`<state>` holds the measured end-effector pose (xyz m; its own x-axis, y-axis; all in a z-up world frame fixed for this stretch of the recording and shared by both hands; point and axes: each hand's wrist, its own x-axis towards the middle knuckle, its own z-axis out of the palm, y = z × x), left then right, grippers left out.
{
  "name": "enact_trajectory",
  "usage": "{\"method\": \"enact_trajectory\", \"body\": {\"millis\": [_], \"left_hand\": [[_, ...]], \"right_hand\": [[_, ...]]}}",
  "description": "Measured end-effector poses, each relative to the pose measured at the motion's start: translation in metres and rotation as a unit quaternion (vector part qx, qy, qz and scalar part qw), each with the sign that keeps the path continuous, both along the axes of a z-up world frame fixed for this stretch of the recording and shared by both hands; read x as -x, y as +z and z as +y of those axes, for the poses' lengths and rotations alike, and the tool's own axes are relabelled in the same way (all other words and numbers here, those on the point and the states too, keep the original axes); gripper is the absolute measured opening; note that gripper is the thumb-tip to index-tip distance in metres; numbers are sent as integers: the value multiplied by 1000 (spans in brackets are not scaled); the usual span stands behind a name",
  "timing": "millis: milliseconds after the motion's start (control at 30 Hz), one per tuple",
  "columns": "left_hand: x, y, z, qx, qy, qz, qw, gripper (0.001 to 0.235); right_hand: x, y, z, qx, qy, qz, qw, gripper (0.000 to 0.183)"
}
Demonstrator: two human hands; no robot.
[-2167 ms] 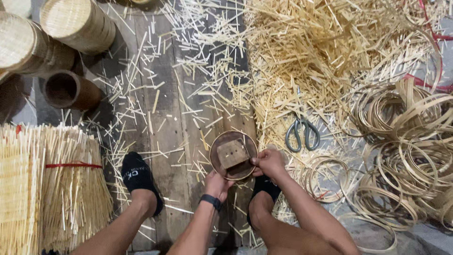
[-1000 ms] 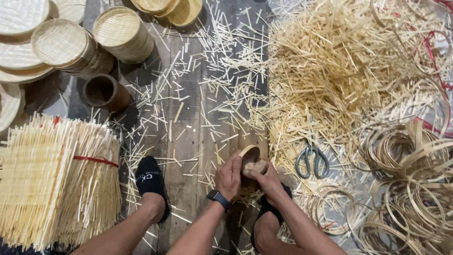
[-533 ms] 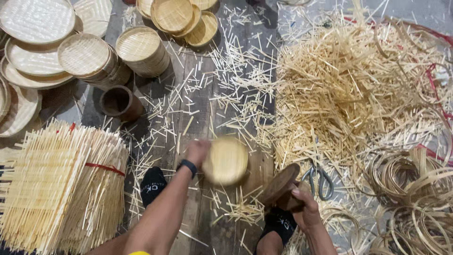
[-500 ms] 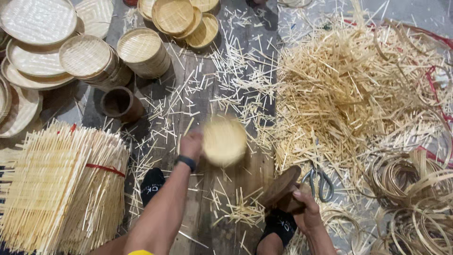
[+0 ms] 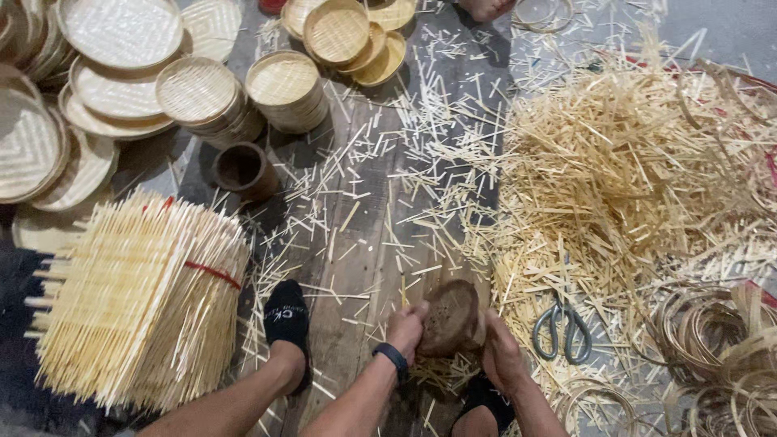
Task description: The person weaves small round bamboo baskets by hand. They place a bamboo mat on a wooden block, fit a circular bamboo ring over it, and trim the excess mat with scissors. The process is repeated for multiple baskets.
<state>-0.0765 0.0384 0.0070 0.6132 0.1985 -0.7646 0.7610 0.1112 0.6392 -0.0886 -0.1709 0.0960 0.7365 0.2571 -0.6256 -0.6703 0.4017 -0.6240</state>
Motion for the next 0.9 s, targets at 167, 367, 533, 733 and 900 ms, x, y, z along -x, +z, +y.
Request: {"method": "enact_trajectory", "body": {"millis": [167, 367, 533, 733, 900], "left_hand": [[-36, 9, 76, -140, -119, -225, 957, 40], [-85, 166, 280, -616, -163, -223, 738, 40], [-65, 258, 410, -597, -158, 180, 766, 78], [-33, 245, 477, -527, -159, 73, 832, 95], [-48, 276, 471, -591, -206, 45, 778, 48]], "right_hand": [[-8, -31, 16, 206, 62, 8, 976, 56], [3, -45, 23, 227, 76, 66, 969, 39], [15, -42, 15, 231, 76, 102, 965, 41], [20, -59, 17, 179, 40, 86, 979, 39], [24, -64, 6, 143, 10, 78, 987, 36]]}}
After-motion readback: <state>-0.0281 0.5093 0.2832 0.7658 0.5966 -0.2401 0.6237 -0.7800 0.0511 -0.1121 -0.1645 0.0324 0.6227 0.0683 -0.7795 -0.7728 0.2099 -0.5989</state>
